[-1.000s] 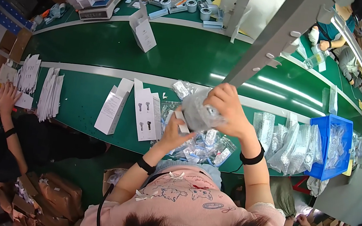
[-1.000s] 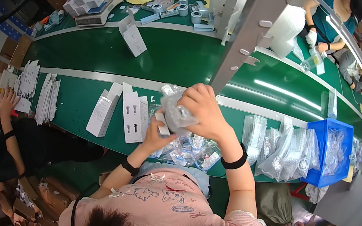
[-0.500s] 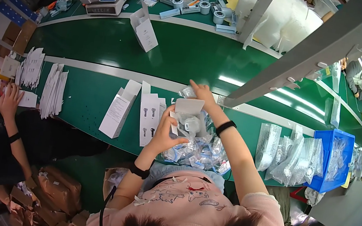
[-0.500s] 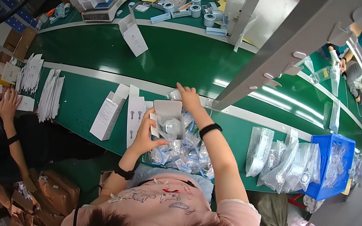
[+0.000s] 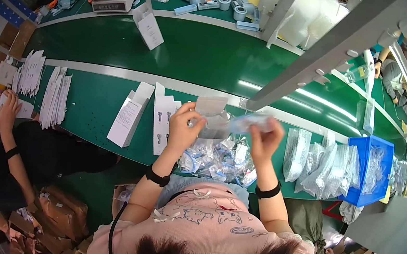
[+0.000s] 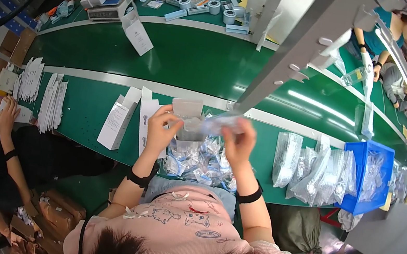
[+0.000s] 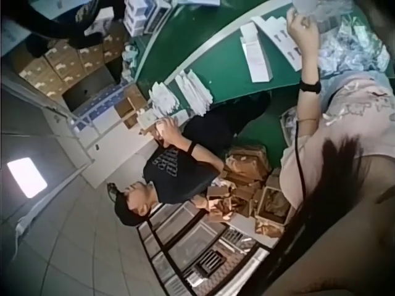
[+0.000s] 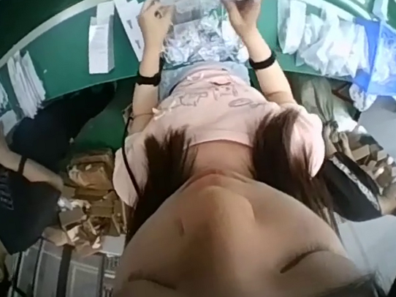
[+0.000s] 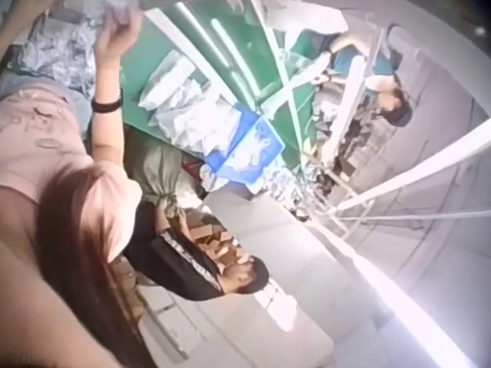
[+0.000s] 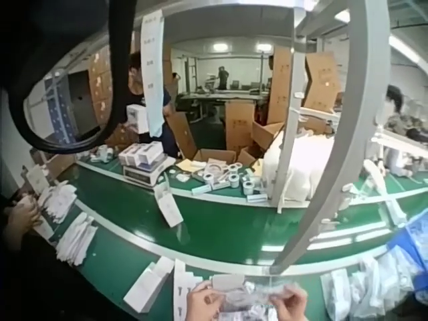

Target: The person packages items by placing a small plastic bag and a bubble-wrapped object into a white box. They close the box flaps, set it aside on the green workbench, and reach into a blue bin to retrieve more components.

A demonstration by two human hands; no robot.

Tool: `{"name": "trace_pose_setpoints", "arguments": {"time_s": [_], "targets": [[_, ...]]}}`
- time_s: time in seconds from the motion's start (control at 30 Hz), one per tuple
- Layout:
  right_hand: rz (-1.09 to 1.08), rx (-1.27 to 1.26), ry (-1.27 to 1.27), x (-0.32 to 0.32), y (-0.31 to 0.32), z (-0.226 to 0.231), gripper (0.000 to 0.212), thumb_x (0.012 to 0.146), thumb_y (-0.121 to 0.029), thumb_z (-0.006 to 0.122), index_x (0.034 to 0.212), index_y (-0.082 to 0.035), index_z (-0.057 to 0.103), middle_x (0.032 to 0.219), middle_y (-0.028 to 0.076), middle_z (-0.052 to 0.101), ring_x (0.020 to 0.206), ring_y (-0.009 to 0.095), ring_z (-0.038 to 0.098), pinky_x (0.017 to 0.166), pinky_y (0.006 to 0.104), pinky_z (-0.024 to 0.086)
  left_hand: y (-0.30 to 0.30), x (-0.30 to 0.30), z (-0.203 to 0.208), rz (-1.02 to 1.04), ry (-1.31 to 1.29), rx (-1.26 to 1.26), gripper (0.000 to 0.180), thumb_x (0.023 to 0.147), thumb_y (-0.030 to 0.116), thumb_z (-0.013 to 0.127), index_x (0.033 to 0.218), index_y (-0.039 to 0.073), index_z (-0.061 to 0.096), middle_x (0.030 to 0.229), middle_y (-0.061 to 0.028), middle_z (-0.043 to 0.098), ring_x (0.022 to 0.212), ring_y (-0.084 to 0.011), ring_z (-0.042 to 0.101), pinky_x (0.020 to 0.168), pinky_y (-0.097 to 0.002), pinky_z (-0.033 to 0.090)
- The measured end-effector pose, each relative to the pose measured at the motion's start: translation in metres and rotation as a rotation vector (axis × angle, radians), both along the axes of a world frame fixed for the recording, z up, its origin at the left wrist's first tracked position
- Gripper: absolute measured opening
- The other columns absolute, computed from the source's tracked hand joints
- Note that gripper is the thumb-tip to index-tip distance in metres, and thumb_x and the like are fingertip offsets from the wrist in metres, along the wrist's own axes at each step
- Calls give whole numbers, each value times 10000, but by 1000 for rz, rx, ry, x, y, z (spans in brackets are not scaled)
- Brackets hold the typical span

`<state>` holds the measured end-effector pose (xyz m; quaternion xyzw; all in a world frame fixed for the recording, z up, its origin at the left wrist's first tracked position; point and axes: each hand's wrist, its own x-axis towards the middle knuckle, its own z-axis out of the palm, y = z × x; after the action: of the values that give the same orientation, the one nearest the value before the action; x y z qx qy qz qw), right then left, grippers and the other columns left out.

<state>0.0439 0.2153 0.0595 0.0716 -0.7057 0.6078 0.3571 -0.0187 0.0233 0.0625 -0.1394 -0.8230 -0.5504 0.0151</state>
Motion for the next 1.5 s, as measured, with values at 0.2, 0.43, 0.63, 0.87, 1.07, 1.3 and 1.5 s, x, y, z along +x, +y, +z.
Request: {"name": "trace_pose_setpoints", "arguments": {"time_s": [0.2, 0.43, 0.63, 0.87, 1.07, 1.3, 1.5], "targets": [[313, 660, -140, -10, -26, 12, 253, 649, -49, 630, 884, -38, 538, 996, 136, 525, 1000, 307, 481, 809, 399, 417, 1, -5, -5, -26, -100, 37, 85, 674, 34, 658, 697, -20, 597, 973, -83, 565, 732, -116, 547, 505, -212, 408], [256, 826, -110, -3, -26, 12, 556, 618, -194, 691, 1103, -63, 452, 1152, 152, 444, 1166, 301, 349, 959, 391, 296, -11, 4, -16, 27, -10, 63, 103, 683, 70, 651, 723, -2, 590, 957, -80, 578, 658, -111, 504, 493, -229, 375], [325, -39, -511, -3, -30, -60, 1022, 551, -241, 759, 1347, -72, 141, 1316, 150, 310, 1241, 267, 264, 1011, 328, 222, 1, 9, -16, -95, -20, 517, 370, 693, 66, 622, 1033, 16, 484, 1171, -125, 441, 895, -187, 481, 702, -277, 399], [-25, -98, -295, -131, -17, -40, 965, 539, -96, 717, 1330, -36, 166, 1270, 166, 346, 1192, 277, 334, 983, 328, 270, -76, -8, -87, 179, 42, -521, 681, 640, 145, 680, 1214, 35, 330, 1305, -211, 245, 1208, -378, 242, 938, -476, 263], [-320, 8, -298, -243, -5, -61, 898, 548, -101, 714, 1294, -8, 222, 1210, 187, 372, 1128, 334, 365, 956, 353, 304, -36, 6, -55, 217, -168, -917, 738, 611, 132, 664, 1246, 47, 299, 1343, -228, 154, 1233, -423, 155, 936, -574, 182], [-342, 249, -489, -193, -33, -91, 866, 597, -196, 698, 1296, -9, 224, 1241, 232, 309, 1161, 379, 281, 976, 402, 264, -54, 9, -90, 156, -55, -900, 787, 562, 66, 661, 1256, 58, 289, 1340, -222, 168, 1231, -409, 167, 948, -531, 209], [544, -526, -710, 1, -53, -68, 881, 730, -230, 648, 1359, -80, 49, 1355, 205, 186, 1243, 316, 228, 1010, 387, 209, -5, 32, -18, 122, 214, -487, 861, 510, 42, 705, 1260, 55, 282, 1305, -214, 236, 1201, -369, 250, 970, -427, 262]]}}
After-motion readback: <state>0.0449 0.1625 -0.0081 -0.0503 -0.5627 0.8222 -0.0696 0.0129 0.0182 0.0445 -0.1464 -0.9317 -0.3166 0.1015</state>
